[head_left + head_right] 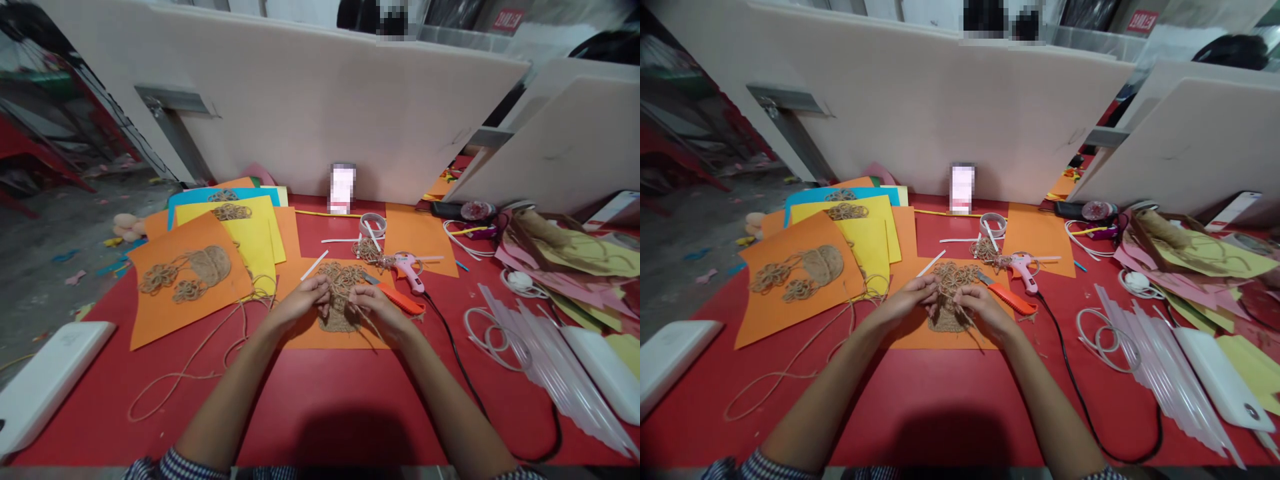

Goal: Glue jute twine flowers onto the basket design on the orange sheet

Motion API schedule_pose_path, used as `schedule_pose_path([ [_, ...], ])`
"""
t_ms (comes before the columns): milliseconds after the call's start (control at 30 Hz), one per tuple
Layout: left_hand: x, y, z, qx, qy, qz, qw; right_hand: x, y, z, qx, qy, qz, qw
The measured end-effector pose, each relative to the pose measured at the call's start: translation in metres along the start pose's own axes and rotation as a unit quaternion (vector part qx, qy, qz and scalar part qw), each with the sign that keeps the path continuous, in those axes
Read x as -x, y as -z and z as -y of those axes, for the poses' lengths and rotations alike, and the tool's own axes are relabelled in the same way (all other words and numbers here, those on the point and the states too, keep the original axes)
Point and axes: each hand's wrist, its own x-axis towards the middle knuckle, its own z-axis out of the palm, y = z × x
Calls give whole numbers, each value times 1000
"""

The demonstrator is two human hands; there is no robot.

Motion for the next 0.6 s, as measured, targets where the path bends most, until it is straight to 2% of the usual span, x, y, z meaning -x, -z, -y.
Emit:
schedule_pose_path([
  [133, 0, 0, -2, -5, -6, 14, 1000, -1, 1, 2, -5, -3, -6, 1000],
  [300, 1, -3, -5, 22, -23, 1, 999, -1, 3, 1, -8, 1, 3, 1000],
  [433, 2, 0, -12, -106, -55, -12, 993, -2, 6, -3, -2, 4, 5, 1000],
  [533, 1, 2, -13, -216, -86, -47, 971, -4, 6, -4, 91, 42, -20, 995],
  [567, -1, 1, -12, -234, -90, -67, 966, -5, 6, -4, 160, 78, -53, 983],
  [600, -2, 0, -10, -243, -91, -90, 962, -5, 5, -3, 243, 126, -103, 956],
])
